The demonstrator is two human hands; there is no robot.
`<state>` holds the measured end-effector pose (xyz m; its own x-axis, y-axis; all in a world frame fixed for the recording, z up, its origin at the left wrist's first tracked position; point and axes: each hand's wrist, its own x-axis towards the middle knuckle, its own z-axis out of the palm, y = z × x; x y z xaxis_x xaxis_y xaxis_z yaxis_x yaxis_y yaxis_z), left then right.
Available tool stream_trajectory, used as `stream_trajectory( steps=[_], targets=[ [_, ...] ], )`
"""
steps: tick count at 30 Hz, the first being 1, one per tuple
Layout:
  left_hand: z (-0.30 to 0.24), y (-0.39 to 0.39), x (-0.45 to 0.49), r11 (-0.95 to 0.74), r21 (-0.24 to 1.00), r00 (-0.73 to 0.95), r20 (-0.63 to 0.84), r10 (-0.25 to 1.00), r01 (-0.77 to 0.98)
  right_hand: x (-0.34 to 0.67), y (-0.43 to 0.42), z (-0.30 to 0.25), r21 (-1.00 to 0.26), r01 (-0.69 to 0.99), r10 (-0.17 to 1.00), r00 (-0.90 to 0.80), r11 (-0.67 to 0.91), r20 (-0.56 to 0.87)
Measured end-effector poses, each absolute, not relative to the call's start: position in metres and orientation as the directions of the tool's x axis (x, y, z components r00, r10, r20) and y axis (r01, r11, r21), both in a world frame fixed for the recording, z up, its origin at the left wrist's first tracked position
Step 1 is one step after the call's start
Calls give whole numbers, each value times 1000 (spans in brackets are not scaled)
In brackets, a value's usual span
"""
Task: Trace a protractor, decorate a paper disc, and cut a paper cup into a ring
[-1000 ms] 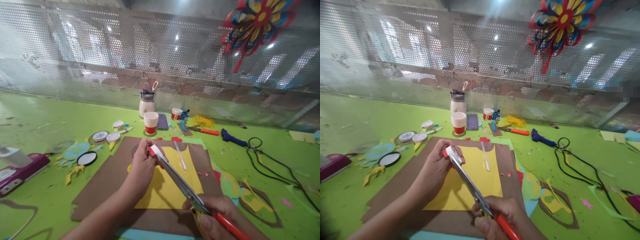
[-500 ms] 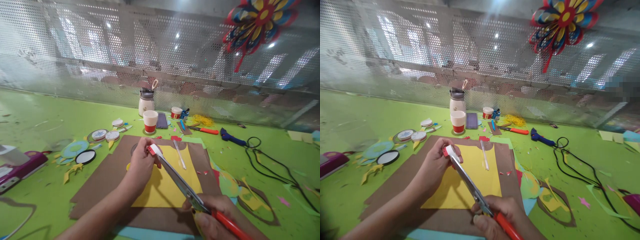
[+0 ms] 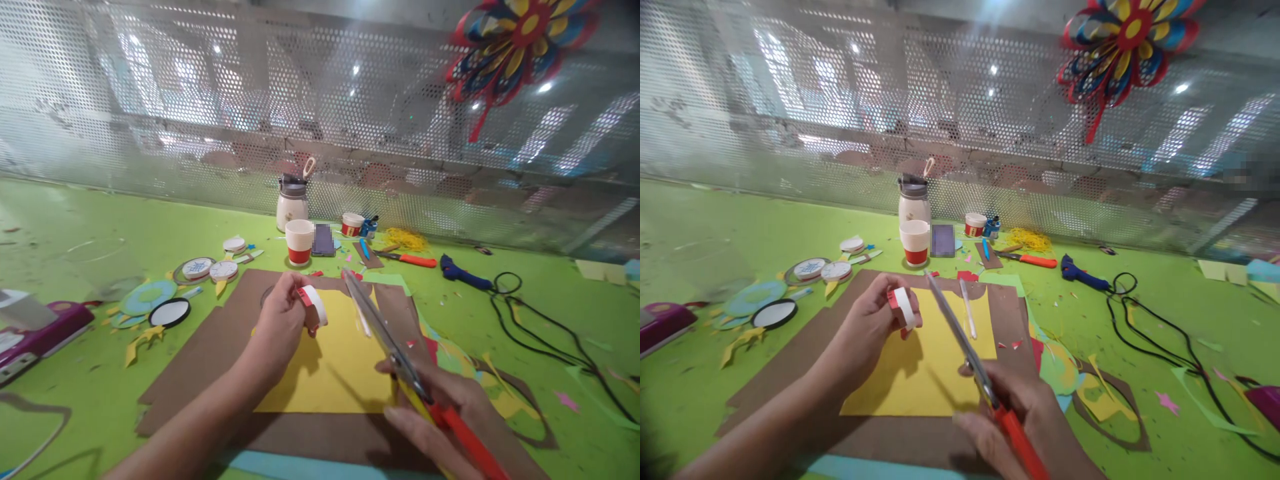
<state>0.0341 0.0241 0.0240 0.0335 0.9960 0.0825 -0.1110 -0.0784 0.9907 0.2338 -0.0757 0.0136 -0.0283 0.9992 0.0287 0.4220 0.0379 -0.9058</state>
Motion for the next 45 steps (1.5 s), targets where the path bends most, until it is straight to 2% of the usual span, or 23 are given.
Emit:
stream_trajectory(
  steps=[2, 4, 9, 18, 23, 28, 31, 34, 36, 45],
  targets=[
    [25, 22, 37, -33, 996, 106, 41, 993, -79, 235, -68, 18, -879, 470, 994, 36, 75, 104],
    [24, 19, 41, 14, 999, 185, -8, 983, -33, 236, -62, 22, -884, 449, 985, 48, 130, 169],
    [19, 13, 51, 81, 993, 359, -107, 927, 86, 237, -50, 19, -886, 337, 944, -33, 319, 328],
    [13, 9, 57, 87, 977, 461, -170, 871, 196, 237, -44, 3, -863, 353, 931, -91, 362, 353],
    [17, 9, 56, 111, 975, 453, -188, 871, 191, 238, -49, 15, -908, 297, 955, -88, 297, 283],
    [20, 10, 53, 233, 965, 488, -262, 833, 120, 238, -47, 15, -927, 270, 962, 1, 261, 272],
    [23, 11, 49, 349, 934, 551, -334, 765, 81, 245, -40, 13, -926, 262, 952, 65, 274, 300],
    [25, 13, 45, 440, 895, 615, -390, 685, 77, 256, -34, 14, -916, 329, 958, 94, 228, 272],
    [27, 14, 42, 472, 878, 648, -402, 647, 74, 261, -32, 17, -911, 342, 962, 57, 232, 266],
    [26, 13, 43, 555, 824, 731, -446, 516, 111, 256, -42, 26, -928, 115, 924, -195, 354, 328]
  ],
)
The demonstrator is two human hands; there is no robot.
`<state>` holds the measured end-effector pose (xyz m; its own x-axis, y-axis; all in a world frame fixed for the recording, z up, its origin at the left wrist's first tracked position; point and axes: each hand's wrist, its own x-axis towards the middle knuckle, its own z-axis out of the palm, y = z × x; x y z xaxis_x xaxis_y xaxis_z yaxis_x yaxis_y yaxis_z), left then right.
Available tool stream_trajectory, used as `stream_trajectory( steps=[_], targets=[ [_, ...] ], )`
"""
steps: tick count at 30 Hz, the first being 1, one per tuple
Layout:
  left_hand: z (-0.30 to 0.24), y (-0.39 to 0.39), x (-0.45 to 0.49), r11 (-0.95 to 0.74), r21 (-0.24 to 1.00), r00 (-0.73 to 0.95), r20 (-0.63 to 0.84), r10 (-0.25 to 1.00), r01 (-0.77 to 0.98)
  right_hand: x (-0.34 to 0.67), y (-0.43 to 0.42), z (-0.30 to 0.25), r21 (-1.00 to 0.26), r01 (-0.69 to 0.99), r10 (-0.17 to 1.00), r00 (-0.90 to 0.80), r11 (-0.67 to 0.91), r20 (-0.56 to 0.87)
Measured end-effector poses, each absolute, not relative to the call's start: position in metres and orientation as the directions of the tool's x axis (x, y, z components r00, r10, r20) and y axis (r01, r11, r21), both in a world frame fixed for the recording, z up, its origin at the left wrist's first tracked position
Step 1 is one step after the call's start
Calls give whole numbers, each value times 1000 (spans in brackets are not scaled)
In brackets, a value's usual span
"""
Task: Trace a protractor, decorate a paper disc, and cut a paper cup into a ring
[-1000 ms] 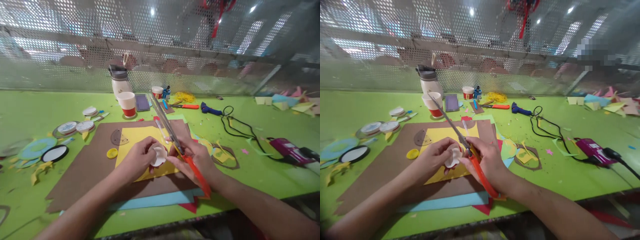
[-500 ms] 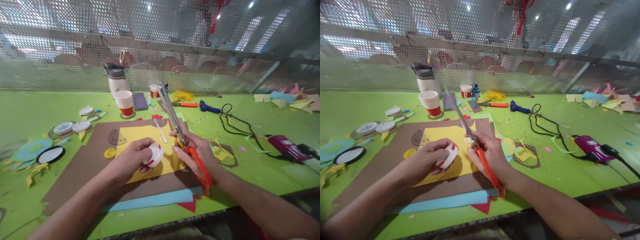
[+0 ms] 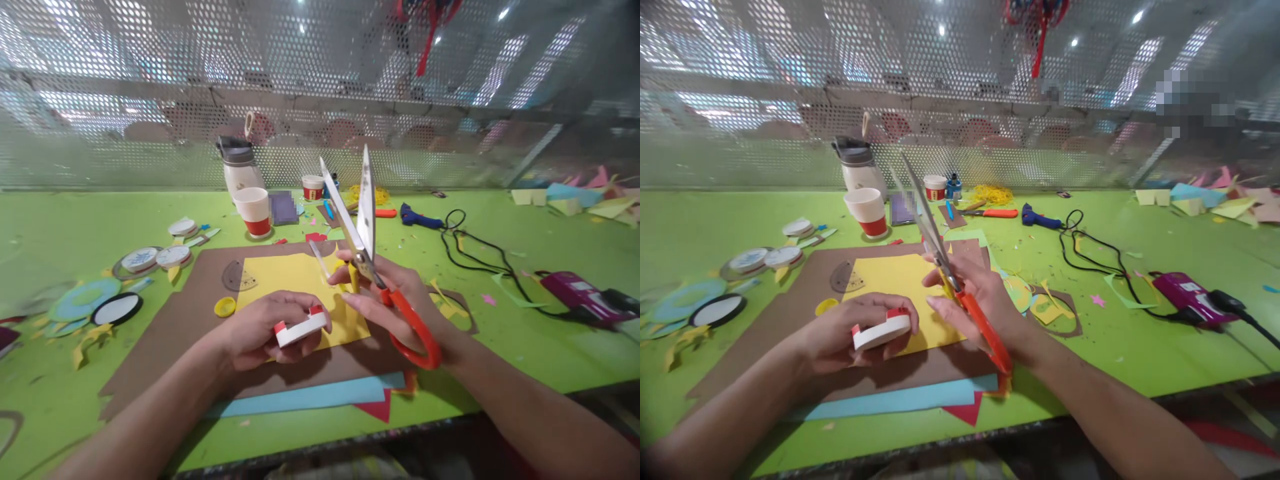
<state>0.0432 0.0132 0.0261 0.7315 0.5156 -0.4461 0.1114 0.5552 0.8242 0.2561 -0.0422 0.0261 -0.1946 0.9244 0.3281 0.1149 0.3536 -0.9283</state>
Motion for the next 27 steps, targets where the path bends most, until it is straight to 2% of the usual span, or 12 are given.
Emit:
stream_trajectory(
  steps=[10, 18, 27],
  targets=[
    [15, 13, 44, 573, 806, 751, -469, 466, 147, 242, -49, 28, -899, 29, 844, -360, 436, 398],
    [14, 14, 46, 617, 777, 800, -447, 400, 126, 242, -51, 22, -905, 59, 857, -353, 421, 376],
    [10, 14, 50, 672, 736, 828, -422, 369, 76, 234, -56, 20, -907, 54, 888, -234, 418, 396]
  ],
)
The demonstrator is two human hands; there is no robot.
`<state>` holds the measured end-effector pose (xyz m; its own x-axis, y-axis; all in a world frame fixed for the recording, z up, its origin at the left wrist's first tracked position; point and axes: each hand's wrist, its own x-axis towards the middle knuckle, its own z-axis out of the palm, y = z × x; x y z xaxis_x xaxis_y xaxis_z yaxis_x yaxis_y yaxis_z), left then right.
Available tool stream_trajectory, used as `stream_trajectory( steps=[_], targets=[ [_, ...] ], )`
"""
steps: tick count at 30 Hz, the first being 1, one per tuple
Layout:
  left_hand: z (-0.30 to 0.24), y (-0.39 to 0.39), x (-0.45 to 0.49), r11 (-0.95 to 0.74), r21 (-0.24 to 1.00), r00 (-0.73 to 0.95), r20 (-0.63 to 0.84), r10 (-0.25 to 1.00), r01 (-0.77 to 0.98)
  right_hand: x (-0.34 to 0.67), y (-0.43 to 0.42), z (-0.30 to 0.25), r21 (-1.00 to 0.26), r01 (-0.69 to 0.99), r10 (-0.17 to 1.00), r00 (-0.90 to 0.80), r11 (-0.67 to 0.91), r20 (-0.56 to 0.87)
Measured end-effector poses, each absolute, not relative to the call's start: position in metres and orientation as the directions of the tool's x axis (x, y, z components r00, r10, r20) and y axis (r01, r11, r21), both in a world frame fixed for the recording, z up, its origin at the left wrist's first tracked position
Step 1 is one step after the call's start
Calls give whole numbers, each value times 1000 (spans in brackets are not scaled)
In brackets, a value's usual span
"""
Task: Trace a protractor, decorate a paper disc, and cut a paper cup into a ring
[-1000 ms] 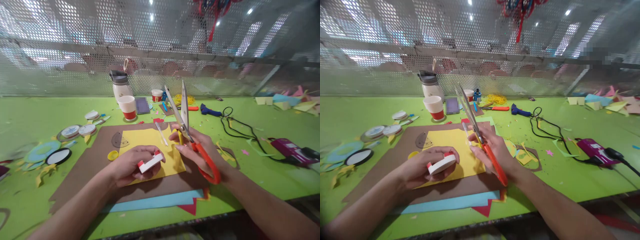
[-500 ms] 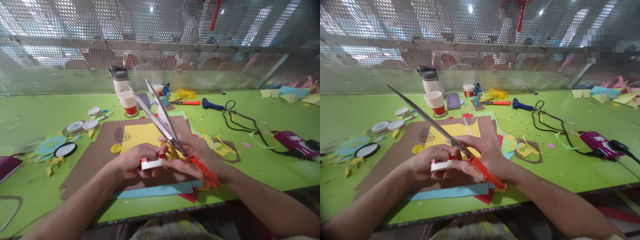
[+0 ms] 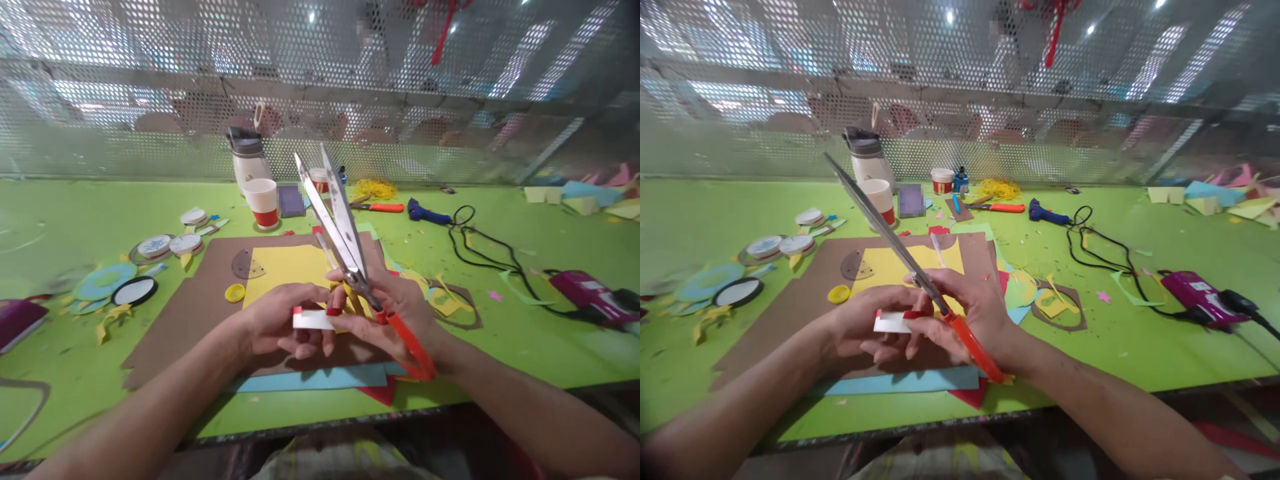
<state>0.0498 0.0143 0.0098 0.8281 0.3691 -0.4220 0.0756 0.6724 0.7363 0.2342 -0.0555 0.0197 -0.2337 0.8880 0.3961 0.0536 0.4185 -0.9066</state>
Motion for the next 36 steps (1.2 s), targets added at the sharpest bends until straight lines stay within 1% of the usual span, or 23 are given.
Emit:
stream_trajectory(
  steps=[3, 5, 10, 14, 19, 21, 23, 26, 29, 33, 36],
  targets=[
    [5, 19, 51, 685, 728, 827, -404, 391, 31, 234, -54, 20, -914, 15, 897, -202, 405, 394],
    [5, 19, 51, 681, 732, 823, -382, 420, -8, 236, -52, 21, -927, -15, 904, -214, 375, 369],
    [15, 11, 50, 659, 734, 831, -256, 495, -167, 241, -48, 21, -944, 3, 927, -190, 329, 322],
    [22, 4, 49, 586, 764, 761, -205, 616, -270, 242, -44, 18, -933, 36, 929, -113, 359, 353],
    [25, 5, 47, 501, 814, 655, -210, 726, -295, 244, -41, 17, -923, 14, 922, -63, 384, 382],
    [27, 7, 46, 437, 836, 585, -181, 791, -333, 248, -40, 19, -924, 68, 926, 0, 377, 378],
    [29, 9, 43, 338, 868, 496, -126, 859, -364, 253, -39, 21, -929, 139, 934, 52, 344, 354],
    [31, 12, 38, 197, 894, 379, -33, 925, -403, 259, -37, 21, -947, 211, 962, 69, 244, 263],
    [34, 13, 33, 118, 885, 330, 42, 943, -450, 260, -33, 17, -945, 285, 980, 66, 159, 185],
    [37, 14, 30, 77, 881, 320, 88, 943, -467, 261, -26, 7, -885, 429, 973, 50, 181, 223],
    [39, 15, 29, 58, 874, 315, 111, 943, -482, 264, -21, 2, -851, 494, 971, 52, 177, 232]
  ],
)
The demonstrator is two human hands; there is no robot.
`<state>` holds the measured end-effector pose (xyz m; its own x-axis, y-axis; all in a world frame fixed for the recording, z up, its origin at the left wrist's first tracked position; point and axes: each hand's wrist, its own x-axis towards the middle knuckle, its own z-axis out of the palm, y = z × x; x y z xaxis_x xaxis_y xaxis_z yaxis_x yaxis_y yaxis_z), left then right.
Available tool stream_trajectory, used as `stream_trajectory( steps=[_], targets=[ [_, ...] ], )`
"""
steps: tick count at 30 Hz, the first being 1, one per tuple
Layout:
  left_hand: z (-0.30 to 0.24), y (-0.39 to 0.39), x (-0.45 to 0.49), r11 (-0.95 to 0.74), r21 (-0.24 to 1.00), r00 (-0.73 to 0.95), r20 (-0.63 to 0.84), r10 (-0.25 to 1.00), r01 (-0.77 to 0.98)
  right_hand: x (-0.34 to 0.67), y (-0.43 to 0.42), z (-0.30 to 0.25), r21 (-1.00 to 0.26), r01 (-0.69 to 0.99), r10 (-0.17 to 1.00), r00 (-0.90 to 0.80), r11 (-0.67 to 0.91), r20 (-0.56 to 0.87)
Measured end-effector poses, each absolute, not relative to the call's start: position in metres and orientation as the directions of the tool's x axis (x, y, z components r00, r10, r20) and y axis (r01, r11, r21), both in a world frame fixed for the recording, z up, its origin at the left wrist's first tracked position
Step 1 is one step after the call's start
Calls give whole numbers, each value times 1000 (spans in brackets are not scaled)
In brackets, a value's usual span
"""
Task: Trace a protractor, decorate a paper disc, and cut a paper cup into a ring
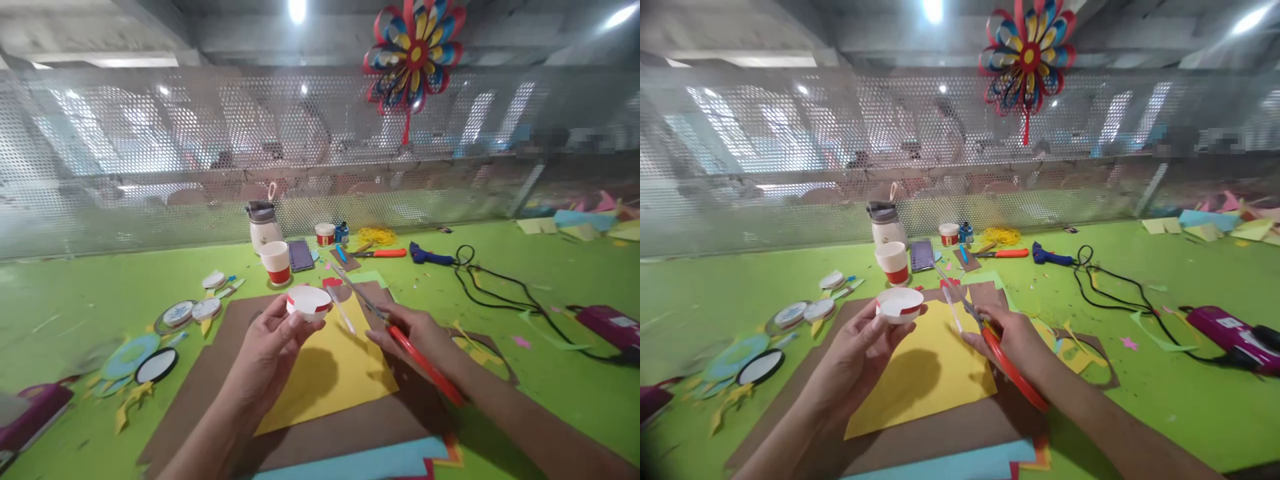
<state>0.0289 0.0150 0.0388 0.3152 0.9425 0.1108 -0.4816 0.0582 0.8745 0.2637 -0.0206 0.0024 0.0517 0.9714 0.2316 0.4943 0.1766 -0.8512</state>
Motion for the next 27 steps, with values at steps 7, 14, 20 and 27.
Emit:
stream_trajectory(
  steps=[7, 14, 20, 27],
  targets=[
    [40, 18, 27, 94, 843, 293, 78, 953, -530, 265, -22, 10, -845, 532, 996, 37, 52, 85],
    [37, 19, 26, 49, 852, 246, 95, 965, -521, 269, -16, -8, -936, 320, 988, 2, 147, 156],
    [37, 15, 30, -35, 892, 142, 110, 984, -451, 264, -29, 15, -997, 65, 999, 2, 49, 49],
    [33, 17, 34, -133, 937, 30, 151, 988, -324, 259, -39, 15, -993, -120, 988, -152, -20, -2]
  ],
)
